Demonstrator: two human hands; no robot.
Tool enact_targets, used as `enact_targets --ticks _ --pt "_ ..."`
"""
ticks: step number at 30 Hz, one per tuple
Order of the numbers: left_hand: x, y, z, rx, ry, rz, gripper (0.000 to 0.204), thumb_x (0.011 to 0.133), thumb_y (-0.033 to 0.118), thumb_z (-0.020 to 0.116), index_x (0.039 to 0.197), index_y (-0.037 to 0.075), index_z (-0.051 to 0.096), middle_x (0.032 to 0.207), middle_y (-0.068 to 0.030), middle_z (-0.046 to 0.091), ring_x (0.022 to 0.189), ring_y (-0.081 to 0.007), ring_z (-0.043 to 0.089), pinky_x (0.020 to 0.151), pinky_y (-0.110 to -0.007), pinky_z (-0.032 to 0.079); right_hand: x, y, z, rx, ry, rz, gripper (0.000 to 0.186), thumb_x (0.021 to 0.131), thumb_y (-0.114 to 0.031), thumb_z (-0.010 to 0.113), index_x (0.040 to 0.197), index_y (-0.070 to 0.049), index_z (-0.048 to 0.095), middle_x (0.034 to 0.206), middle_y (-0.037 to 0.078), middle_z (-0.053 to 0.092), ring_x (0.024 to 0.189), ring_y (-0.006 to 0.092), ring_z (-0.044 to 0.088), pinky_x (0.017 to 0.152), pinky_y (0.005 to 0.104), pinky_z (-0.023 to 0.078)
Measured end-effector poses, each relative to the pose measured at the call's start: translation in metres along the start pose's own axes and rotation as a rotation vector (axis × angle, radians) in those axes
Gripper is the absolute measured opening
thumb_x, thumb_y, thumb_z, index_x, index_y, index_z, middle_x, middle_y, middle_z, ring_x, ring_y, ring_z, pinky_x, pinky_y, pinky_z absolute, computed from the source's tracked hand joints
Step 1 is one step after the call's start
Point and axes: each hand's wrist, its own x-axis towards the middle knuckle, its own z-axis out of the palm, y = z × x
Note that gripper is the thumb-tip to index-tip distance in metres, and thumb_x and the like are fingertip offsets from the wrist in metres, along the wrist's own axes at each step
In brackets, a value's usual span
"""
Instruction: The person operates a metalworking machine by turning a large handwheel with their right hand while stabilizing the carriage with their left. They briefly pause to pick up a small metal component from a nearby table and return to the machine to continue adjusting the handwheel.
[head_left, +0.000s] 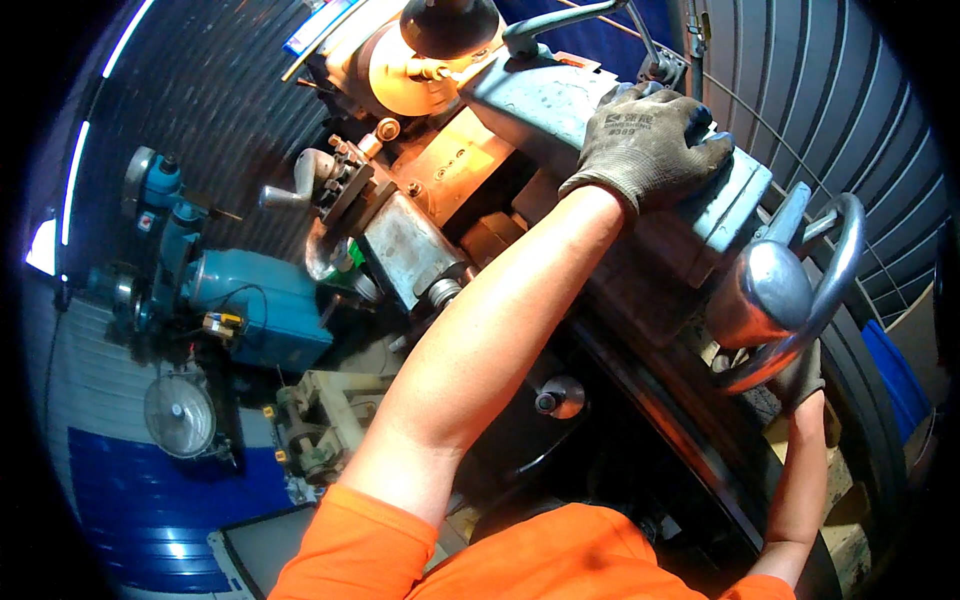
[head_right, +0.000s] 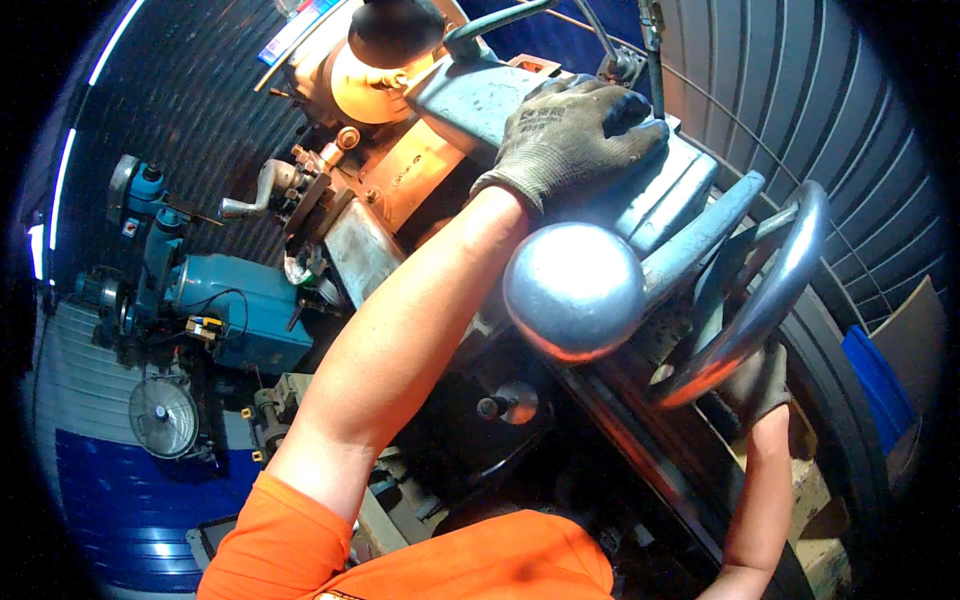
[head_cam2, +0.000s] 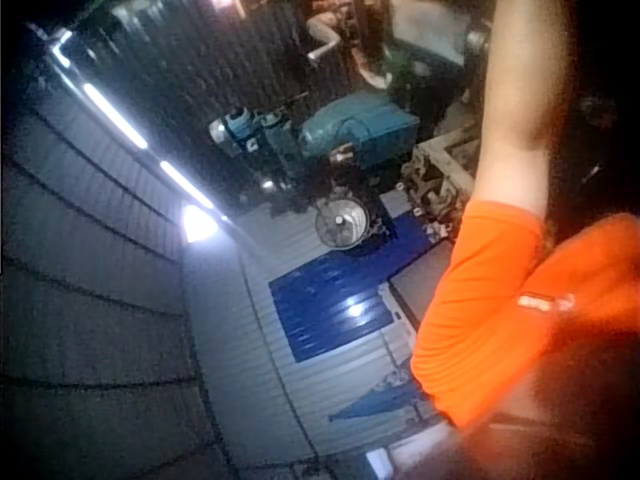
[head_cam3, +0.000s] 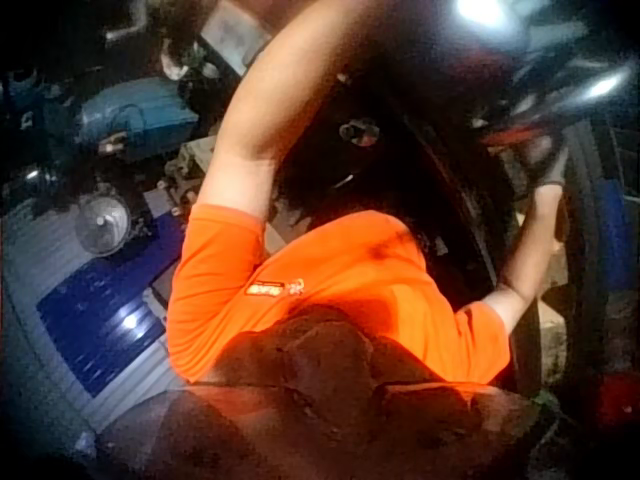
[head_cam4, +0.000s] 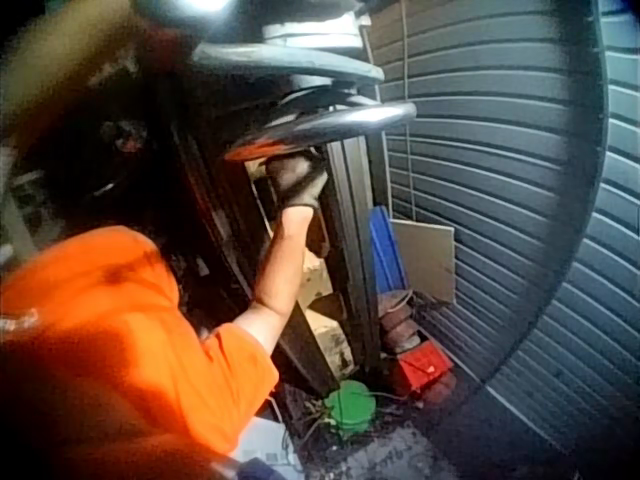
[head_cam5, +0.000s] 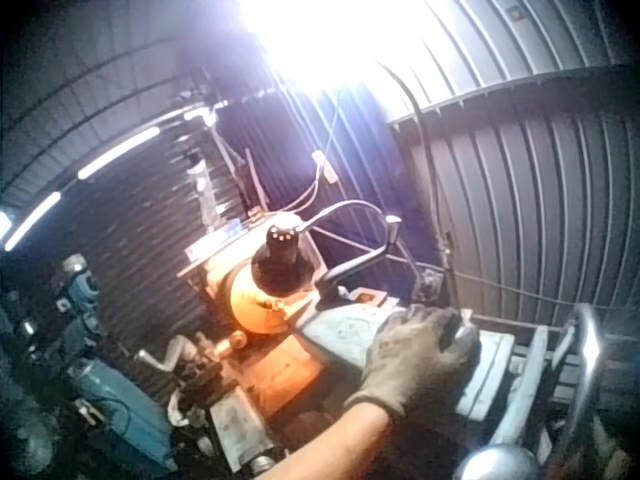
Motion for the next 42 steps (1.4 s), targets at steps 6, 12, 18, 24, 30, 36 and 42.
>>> enact_targets --ticks 6,12,18,24,30,36,42 --pt "0.0 0.001 0.0 -0.022 -0.012 -0.002 0.063 0.087 0.063 0.056 0.122 0.013 0.072 0.125 -0.0146 0.068 0.119 -0.032 0.062 0.106 -0.045 0.044 -0.004 -0.023 -0.003 0.378 0.014 0.075 0.022 0.084 -0.023 0.074 0.096 -0.005 0.066 0.084 0.013 0.068 0.082 0.0338 0.068 0.077 0.0395 0.055" --pt "0.0 0.001 0.002 -0.004 0.013 0.004 0.062 0.087 0.062 0.056 0.122 0.013 0.072 0.124 -0.015 0.069 0.118 -0.0323 0.063 0.105 -0.045 0.045 -0.015 -0.053 -0.011 0.478 0.081 0.035 0.025 0.085 -0.025 0.074 0.1 -0.006 0.066 0.088 0.015 0.068 0.088 0.0349 0.068 0.079 0.0402 0.054" --pt "0.0 0.0 -0.001 0.003 -0.015 -0.006 0.063 0.086 0.062 0.056 0.123 0.014 0.072 0.124 -0.0151 0.069 0.117 -0.0327 0.064 0.105 -0.045 0.046 -0.026 -0.06 -0.024 0.256 0.085 -0.214 0.023 0.082 -0.017 0.073 0.103 -0.008 0.068 0.094 0.014 0.071 0.092 0.036 0.069 0.079 0.0422 0.055" --pt "0.002 -0.001 0.002 0.01 0.008 -0.002 0.063 0.086 0.062 0.056 0.123 0.014 0.072 0.124 -0.0154 0.069 0.117 -0.0329 0.064 0.105 -0.045 0.046 -0.03 -0.095 -0.054 0.427 0.117 -0.134 0.018 0.076 -0.01 0.071 0.095 -0.009 0.074 0.087 0.012 0.073 0.086 0.0352 0.07 0.078 0.0409 0.055" --pt "0.002 -0.003 0.003 0.029 -0.002 -0.008 0.063 0.087 0.063 0.056 0.124 0.014 0.071 0.125 -0.0151 0.069 0.117 -0.0327 0.064 0.105 -0.046 0.046 -0.028 -0.11 -0.073 0.42 0.024 -0.103 0.017 0.079 -0.008 0.069 0.095 -0.004 0.073 0.088 0.018 0.072 0.083 0.0374 0.071 0.074 0.0381 0.055" --pt "0.002 0.0 0.003 0.026 -0.006 0.001 0.064 0.087 0.065 0.055 0.124 0.015 0.071 0.125 -0.0132 0.069 0.117 -0.0318 0.064 0.104 -0.045 0.047 -0.034 -0.123 -0.092 0.36 0.02 -0.05 0.023 0.075 -0.009 0.074 0.098 -0.007 0.073 0.089 0.016 0.07 0.082 0.0355 0.067 0.073 0.0414 0.052" --pt "0.0 -0.001 0.0 0.017 -0.013 -0.006 0.064 0.087 0.064 0.055 0.124 0.015 0.071 0.125 -0.0127 0.069 0.117 -0.0314 0.065 0.104 -0.045 0.047 -0.056 -0.122 -0.108 0.147 0.121 0.08 0.032 0.067 -0.012 0.076 0.099 -0.011 0.071 0.088 0.012 0.063 0.083 0.0371 0.057 0.076 0.0456 0.046"
